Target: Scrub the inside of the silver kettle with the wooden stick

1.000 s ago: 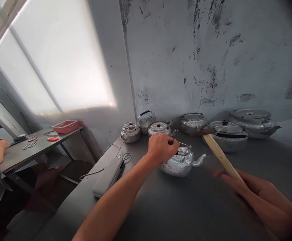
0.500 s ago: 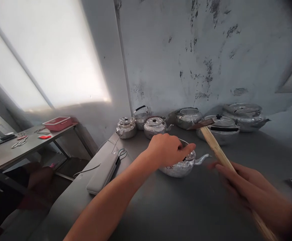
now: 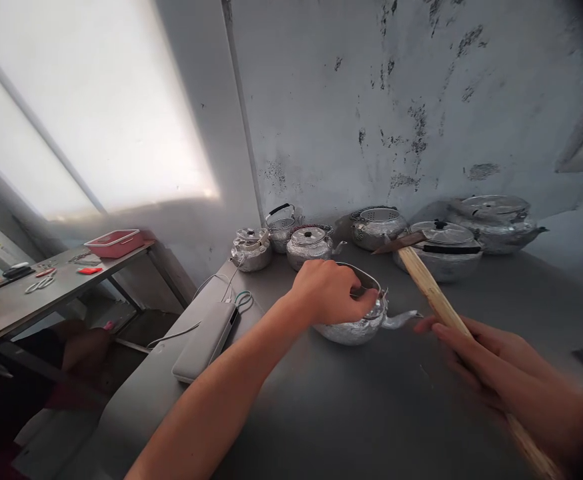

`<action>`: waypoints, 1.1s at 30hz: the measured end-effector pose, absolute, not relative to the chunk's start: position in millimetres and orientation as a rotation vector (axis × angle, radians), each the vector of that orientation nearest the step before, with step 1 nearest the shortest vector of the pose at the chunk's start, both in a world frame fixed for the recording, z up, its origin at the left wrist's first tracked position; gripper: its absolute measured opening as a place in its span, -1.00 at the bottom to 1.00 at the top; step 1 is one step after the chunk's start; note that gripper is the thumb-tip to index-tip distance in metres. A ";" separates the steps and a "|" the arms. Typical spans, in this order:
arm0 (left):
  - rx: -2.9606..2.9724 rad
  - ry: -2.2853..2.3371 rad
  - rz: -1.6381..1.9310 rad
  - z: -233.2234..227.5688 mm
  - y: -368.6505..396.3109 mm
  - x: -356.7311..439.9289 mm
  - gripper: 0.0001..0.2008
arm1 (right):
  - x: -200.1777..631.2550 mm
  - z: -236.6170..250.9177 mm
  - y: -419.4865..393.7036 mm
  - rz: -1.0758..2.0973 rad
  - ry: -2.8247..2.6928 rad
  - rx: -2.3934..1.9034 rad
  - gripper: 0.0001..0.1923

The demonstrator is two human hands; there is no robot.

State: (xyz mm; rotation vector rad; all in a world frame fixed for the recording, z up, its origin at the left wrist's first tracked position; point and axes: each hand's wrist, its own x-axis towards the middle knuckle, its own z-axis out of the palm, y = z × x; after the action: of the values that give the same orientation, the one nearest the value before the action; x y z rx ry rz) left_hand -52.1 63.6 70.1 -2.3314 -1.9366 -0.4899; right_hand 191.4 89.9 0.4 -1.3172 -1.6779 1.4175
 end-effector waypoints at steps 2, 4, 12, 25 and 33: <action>-2.327 -1.930 -0.479 69.6 63.1 -51.2 -0.46 | 193.4 -2.1 91.1 1.423 -1.664 -1.287 -0.35; -2.323 -1.926 -0.471 69.1 62.9 -50.9 -0.46 | 194.3 -3.2 91.3 1.413 -1.672 -1.257 -0.35; -2.328 -1.904 -0.466 69.4 61.0 -48.8 -0.47 | 189.9 6.3 86.6 1.416 -1.708 -1.280 -0.32; -2.569 -1.921 -0.566 58.9 67.5 -48.4 -0.41 | 186.0 14.9 82.7 1.364 -1.708 -1.304 -0.30; -2.305 -2.045 -0.815 69.9 68.3 -68.3 -0.76 | 187.1 19.2 78.5 1.346 -1.856 -1.263 -0.35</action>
State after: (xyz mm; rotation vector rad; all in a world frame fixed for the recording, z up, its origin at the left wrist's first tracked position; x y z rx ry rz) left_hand -68.3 68.3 69.9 -2.3050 -2.0452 -0.8151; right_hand 187.1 78.5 19.2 -1.2627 -1.8556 1.3457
